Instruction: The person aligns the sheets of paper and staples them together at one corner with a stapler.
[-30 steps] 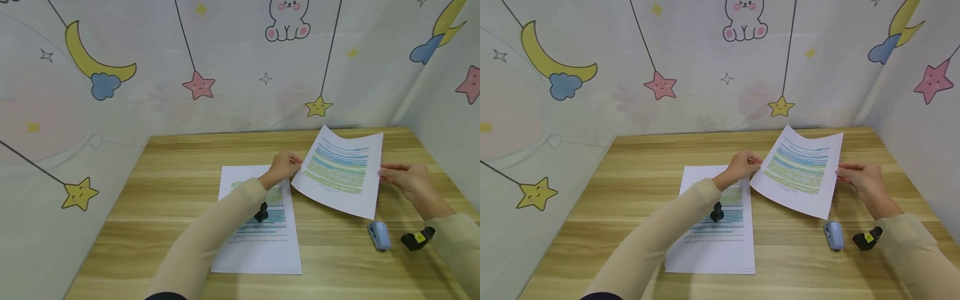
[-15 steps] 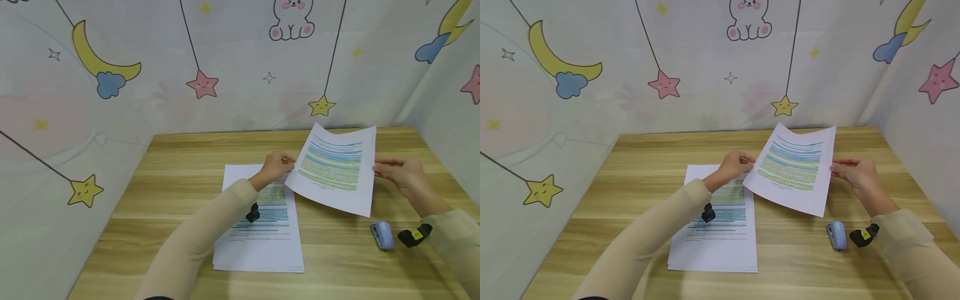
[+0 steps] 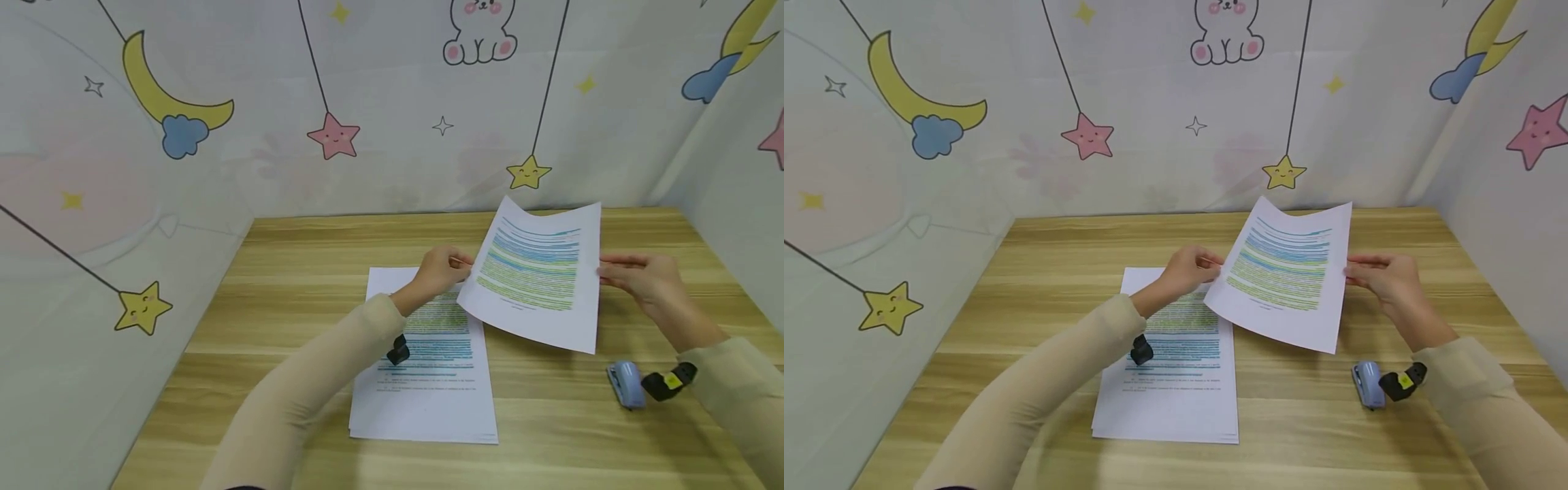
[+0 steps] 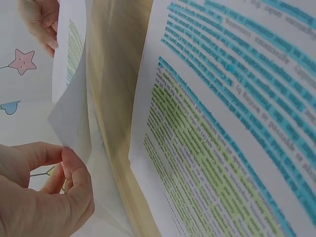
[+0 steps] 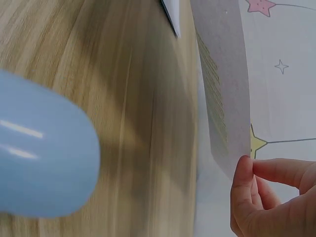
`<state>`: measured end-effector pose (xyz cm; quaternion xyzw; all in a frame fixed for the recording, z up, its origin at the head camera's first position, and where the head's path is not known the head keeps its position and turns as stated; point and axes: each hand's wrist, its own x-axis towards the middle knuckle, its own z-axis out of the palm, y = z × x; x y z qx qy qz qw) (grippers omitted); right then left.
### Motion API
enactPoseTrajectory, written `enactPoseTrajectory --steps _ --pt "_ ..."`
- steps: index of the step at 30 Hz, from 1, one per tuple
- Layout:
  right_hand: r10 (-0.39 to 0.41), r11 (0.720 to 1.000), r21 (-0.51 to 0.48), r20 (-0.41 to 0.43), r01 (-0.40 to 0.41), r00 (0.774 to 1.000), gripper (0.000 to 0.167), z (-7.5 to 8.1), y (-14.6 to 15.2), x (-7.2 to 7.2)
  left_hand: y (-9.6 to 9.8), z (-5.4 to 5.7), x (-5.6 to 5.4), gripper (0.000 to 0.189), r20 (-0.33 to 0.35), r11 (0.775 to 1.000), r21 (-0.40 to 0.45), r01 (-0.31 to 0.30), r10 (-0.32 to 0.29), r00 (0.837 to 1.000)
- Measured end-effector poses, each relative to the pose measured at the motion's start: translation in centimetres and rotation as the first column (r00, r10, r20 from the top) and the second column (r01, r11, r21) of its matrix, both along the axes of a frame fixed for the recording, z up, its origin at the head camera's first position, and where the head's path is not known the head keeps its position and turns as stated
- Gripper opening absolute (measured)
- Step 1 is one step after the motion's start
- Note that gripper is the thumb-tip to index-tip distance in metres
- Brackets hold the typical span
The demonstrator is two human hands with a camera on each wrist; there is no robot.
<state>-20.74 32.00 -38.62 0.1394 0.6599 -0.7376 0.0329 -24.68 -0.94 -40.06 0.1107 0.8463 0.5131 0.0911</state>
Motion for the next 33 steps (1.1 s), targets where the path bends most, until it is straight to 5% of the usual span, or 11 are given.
enactPoseTrajectory --steps 15,33 --pt "0.042 0.997 0.063 -0.028 -0.041 0.999 0.022 0.6 -2.6 0.1 -3.3 1.4 1.7 0.013 -0.02 0.999 0.029 0.021 -0.02 1.0" --pt "0.108 0.994 0.033 -0.092 -0.105 0.99 0.016 1.1 -5.7 0.7 -7.9 1.4 4.1 0.018 0.057 0.99 0.078 -0.116 0.111 0.992"
